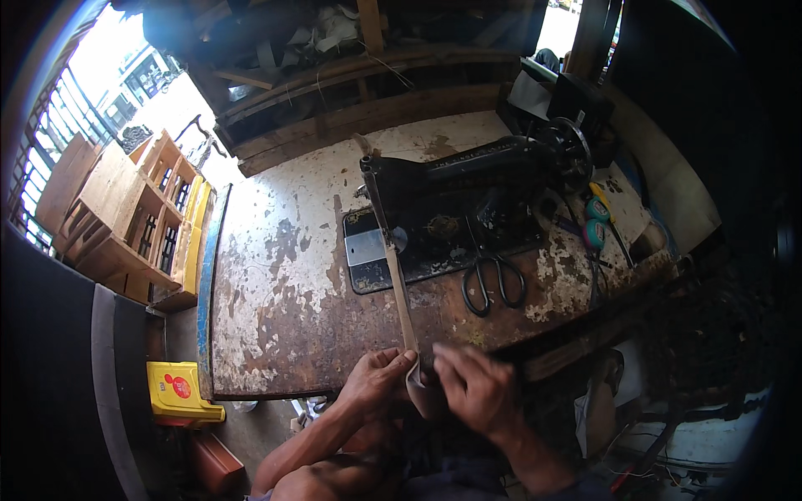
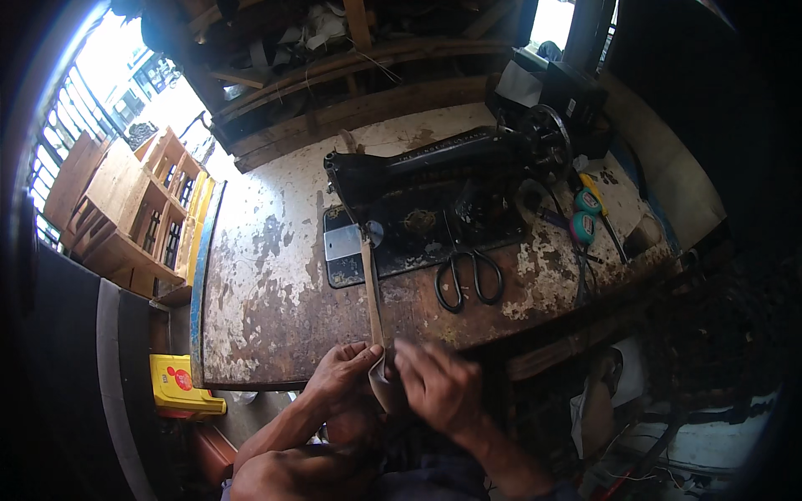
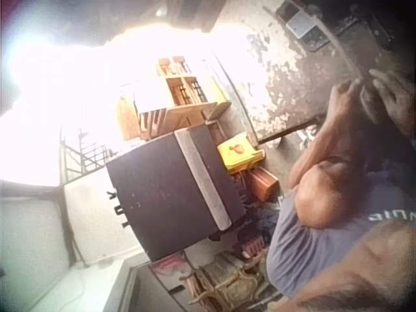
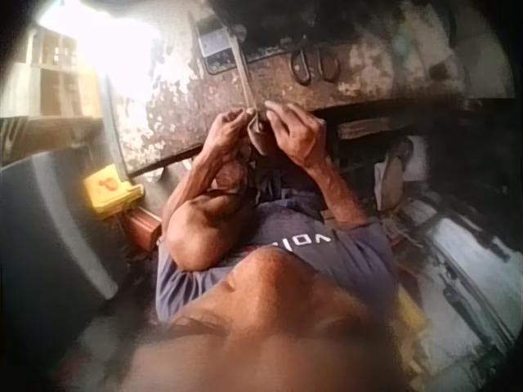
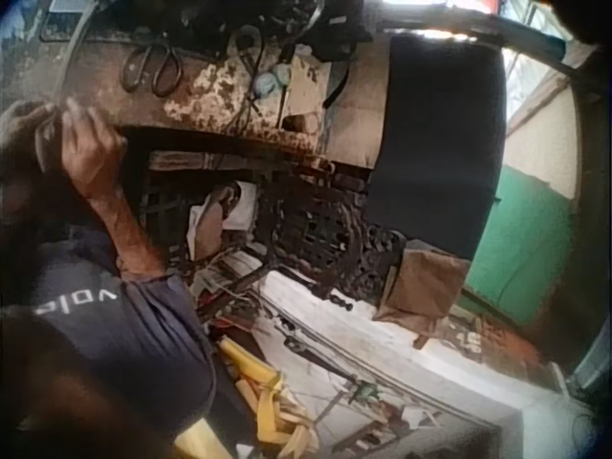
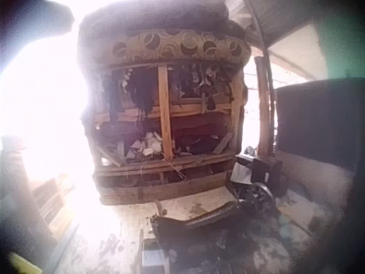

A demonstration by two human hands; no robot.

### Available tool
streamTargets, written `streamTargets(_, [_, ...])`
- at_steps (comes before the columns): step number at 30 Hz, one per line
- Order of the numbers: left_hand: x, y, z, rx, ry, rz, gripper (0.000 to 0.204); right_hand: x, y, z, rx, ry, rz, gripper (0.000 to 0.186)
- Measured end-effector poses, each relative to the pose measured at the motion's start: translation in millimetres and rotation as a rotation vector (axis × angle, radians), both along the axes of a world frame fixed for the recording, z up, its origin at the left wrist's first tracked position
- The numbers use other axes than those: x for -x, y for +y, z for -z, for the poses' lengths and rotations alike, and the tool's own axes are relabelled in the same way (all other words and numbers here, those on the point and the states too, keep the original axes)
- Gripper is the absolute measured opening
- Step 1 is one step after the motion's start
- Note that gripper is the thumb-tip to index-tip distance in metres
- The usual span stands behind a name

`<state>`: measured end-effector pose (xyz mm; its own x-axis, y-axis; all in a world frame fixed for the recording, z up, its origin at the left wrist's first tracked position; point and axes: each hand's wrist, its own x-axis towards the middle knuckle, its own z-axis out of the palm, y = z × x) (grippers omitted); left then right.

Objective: The person operates a manual sewing machine to stitch a long strap. They repeatedly feed the strap through the machine, guide it with both hands, and trim excess thread with scissors. The person also adjusts the thread and machine components between sewing passes.

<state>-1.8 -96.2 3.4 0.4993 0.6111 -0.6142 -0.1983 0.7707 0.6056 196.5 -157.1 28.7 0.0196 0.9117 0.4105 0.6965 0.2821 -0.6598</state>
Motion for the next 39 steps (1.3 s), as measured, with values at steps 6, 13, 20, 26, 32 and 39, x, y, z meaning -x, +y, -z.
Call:
streamTargets(6, [5.3,0.0,-9.4,-0.099,0.220,0.146,0.038,-5.4,59.9,32.3,-0.150,-0.203,-0.320,0.041])
streamTargets(13, [13.8,79.9,-10.4,-1.267,1.031,0.163,0.026,-4.6,44.0,51.1,-0.100,-0.163,-0.304,0.042])
streamTargets(20, [-2.1,122.6,11.1,-1.591,1.221,0.333,0.047,-3.0,36.8,47.2,-0.060,-0.169,-0.281,0.043])
streamTargets(26, [-4.4,119.3,12.8,-1.672,1.231,0.319,0.056,-4.2,36.3,48.9,-0.054,-0.175,-0.282,0.044])
streamTargets(32, [-7.7,121.1,16.3,-1.654,1.266,0.333,0.057,-1.3,39.9,48.1,-0.064,-0.163,-0.272,0.046])
streamTargets(39, [-14.8,115.2,16.8,-1.605,1.293,0.252,0.054,3.3,42.3,46.7,-0.045,-0.183,-0.225,0.049])
